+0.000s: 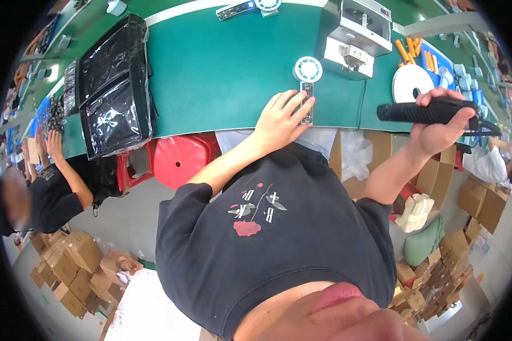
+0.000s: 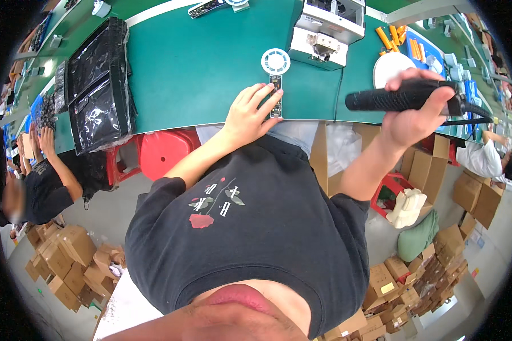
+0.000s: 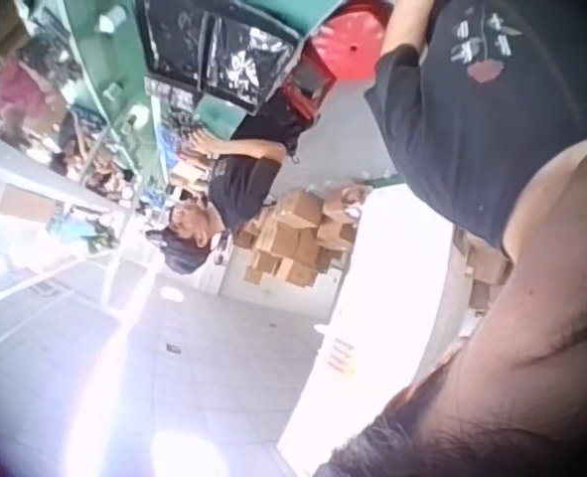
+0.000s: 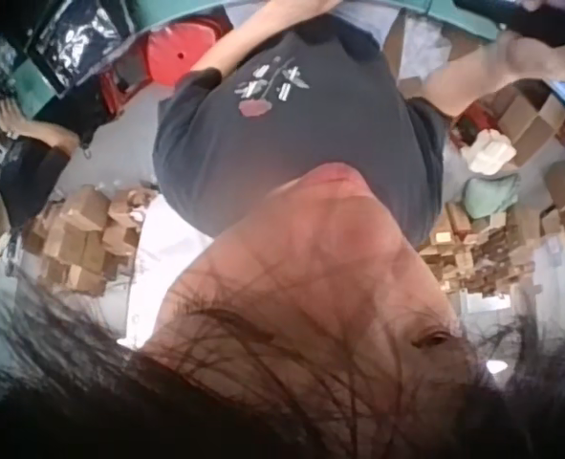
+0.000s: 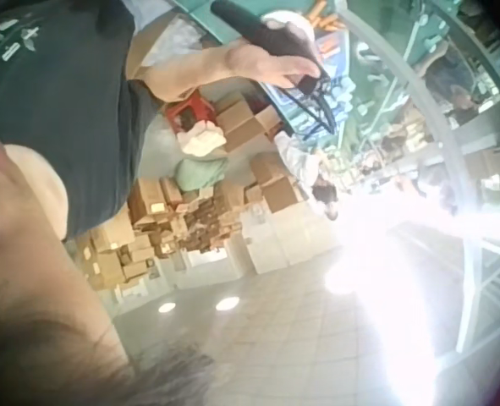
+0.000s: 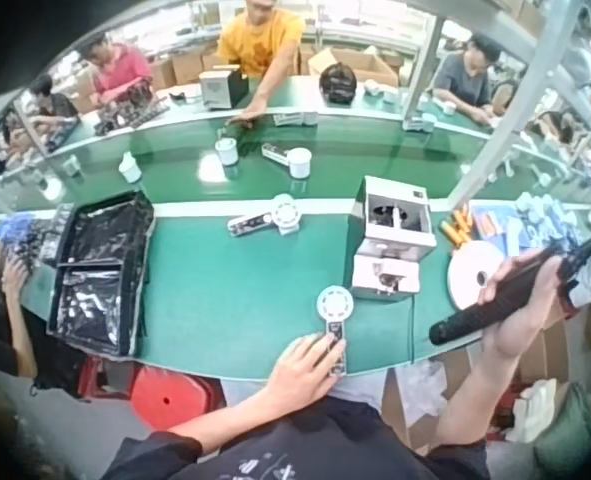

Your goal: Soldering and assembling electronic components on a production line.

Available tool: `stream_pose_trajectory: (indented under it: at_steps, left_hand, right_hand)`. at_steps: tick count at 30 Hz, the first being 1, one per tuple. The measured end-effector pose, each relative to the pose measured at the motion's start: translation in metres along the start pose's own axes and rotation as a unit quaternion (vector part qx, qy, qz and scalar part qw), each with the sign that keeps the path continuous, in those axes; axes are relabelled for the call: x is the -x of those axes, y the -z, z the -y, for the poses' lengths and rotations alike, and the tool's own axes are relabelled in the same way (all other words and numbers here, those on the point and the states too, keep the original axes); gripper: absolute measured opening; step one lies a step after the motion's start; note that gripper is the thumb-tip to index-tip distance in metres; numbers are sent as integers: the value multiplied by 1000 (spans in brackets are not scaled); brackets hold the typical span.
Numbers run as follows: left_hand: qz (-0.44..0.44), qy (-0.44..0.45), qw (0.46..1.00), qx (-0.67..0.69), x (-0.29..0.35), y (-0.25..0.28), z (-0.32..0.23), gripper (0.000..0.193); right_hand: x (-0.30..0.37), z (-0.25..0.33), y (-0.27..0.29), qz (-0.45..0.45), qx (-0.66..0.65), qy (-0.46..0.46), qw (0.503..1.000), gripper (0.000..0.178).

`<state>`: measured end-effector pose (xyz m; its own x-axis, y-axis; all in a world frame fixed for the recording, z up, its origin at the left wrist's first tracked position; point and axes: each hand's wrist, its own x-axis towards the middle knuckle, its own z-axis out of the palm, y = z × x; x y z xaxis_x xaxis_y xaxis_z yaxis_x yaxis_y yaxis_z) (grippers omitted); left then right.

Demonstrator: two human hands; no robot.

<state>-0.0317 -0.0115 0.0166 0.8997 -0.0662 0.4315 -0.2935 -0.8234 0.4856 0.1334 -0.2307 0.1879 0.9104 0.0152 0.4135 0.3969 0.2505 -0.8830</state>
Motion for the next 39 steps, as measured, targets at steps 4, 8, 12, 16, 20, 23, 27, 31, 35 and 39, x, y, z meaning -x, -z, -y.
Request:
stream_pose_trajectory:
  at_steps: [4,8,12,16,20,23,27,31,35,39]
  left_hand:
    - [-7,-19,1000,-18,-3,1,0,66]
    - [1,-19,1000,22,-2,-2,2,64]
    - [13,-10,1000,10,0,-3,2,64]
    - [11,-13,1000,-1,-2,-3,1,63]
    - [11,-10,1000,-6,-4,-5,0,63]
    - [0,-8,1000,-10,-2,-7,0,64]
    - [9,-22,1000,-13,-7,-5,0,62]
    - [-5,-20,999,-26,-8,-8,-3,62]
    - [1,-10,1000,-15,-4,-11,-1,62]
    - [11,-12,1000,-6,-4,-11,-2,62]
  right_hand:
    - [-23,-2,-38,4,-8,72,997,54]
    - [-43,-8,-60,15,-7,98,995,50]
    - [-53,-19,-81,1,-29,106,994,40]
    - [-54,-31,-89,-8,66,113,991,39]
    - [-53,-46,-89,7,82,112,990,41]
    - [-43,-44,-92,22,42,109,993,37]
    - [-9,-37,-95,48,-34,80,995,33]
    - [13,-33,-107,68,-36,82,994,35]
    - [18,-45,-114,76,-44,74,993,34]
    - [23,-46,-116,68,-55,64,994,31]
